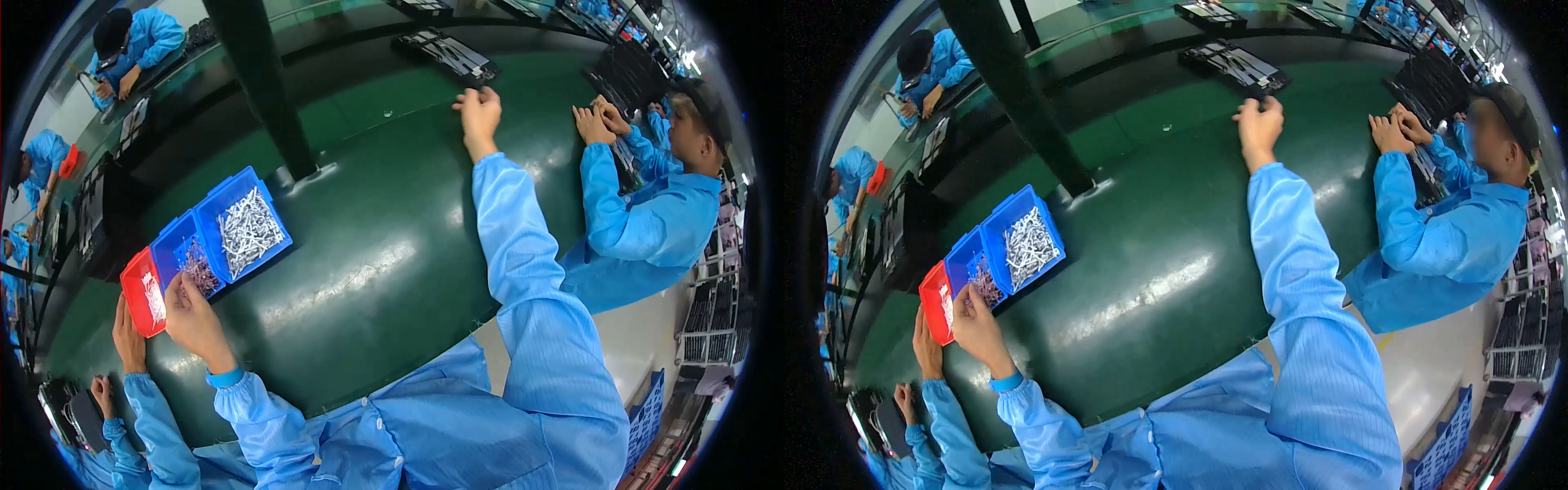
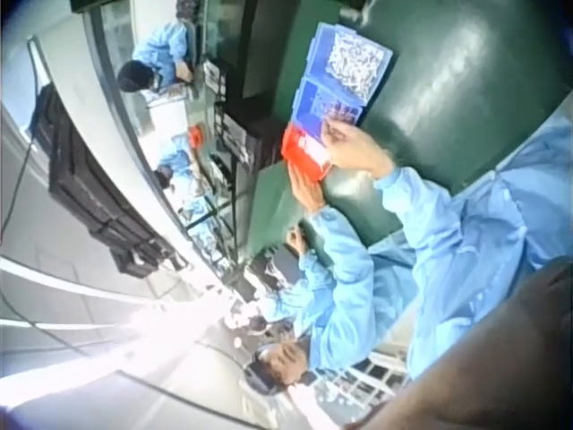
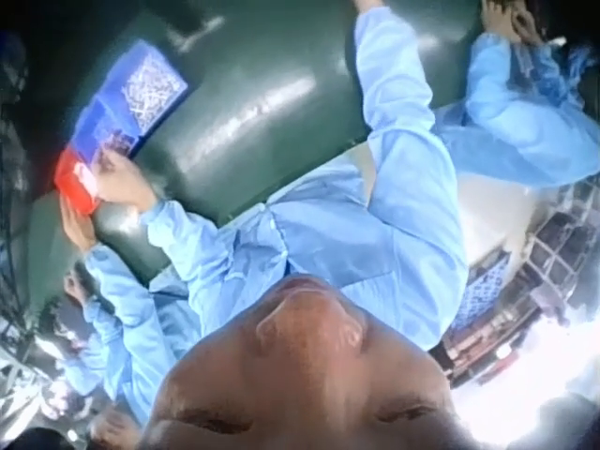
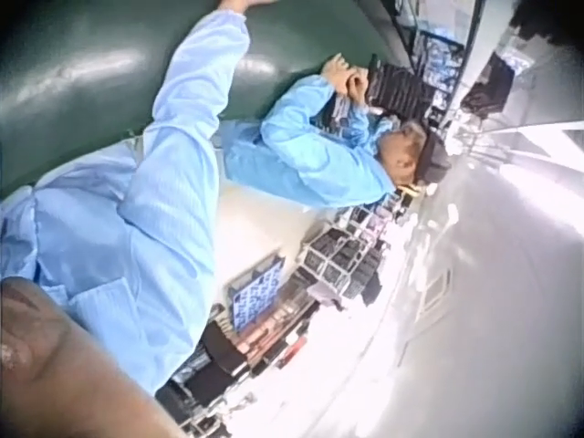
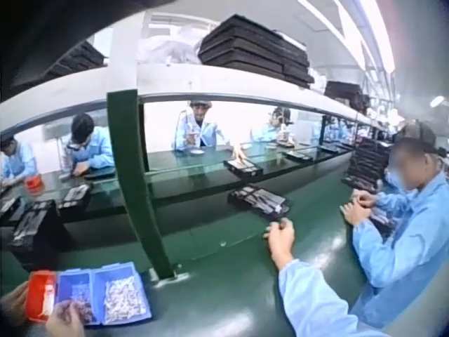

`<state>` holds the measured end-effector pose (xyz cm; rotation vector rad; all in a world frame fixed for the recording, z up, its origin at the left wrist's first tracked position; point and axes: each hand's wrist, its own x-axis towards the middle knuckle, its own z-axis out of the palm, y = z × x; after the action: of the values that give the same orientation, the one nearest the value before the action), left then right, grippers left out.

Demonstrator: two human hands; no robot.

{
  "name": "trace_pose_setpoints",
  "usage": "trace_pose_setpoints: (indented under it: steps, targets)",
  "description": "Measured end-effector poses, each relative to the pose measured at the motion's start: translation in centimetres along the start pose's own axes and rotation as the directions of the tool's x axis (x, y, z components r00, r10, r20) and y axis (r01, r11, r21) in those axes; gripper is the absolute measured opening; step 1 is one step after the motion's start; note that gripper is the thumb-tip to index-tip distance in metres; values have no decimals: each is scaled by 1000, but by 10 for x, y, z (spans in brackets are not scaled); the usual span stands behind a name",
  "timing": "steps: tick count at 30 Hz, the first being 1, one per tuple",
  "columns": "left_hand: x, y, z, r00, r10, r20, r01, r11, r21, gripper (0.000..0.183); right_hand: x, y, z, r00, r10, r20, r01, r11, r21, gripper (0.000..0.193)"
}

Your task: The person takes components from storage bins, inserts them into the edges of tablet frames by hand, presses them into place, and sets the tablets down on the assembly line.

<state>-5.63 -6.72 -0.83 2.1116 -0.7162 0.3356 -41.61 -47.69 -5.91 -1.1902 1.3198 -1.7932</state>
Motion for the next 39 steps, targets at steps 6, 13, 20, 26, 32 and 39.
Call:
trace_pose_setpoints:
  steps: [6, 13, 20, 26, 32, 39]
  targets:
    - [-1, 11, -8, 995, 52, -84, -53, 999, -5, 17, 56, 17, 11, 964, 186, 189, -207, 973, 101, 63]
    - [2, 8, -3, 992, 13, -127, -40, 976, -214, 17, 55, 11, 29, 884, 270, 381, -418, 821, 389, 59]
    - [-4, 18, -4, 984, 25, -178, -93, 918, -386, 16, 35, -1, 36, 630, 440, 640, -774, 417, 475, 42]
    - [-17, 16, -6, 974, 85, -211, -177, 868, -465, 17, -40, -27, 36, 673, 438, 595, -685, 672, 280, 42]
    - [-33, 30, -6, 948, 181, -261, -296, 801, -520, 18, -155, -72, -29, 642, 457, 616, -661, 736, 143, 48]
    - [-77, 60, -14, 915, 224, 335, 48, 766, -641, 17, -281, -140, -140, 295, 625, 723, -847, 521, -105, 52]
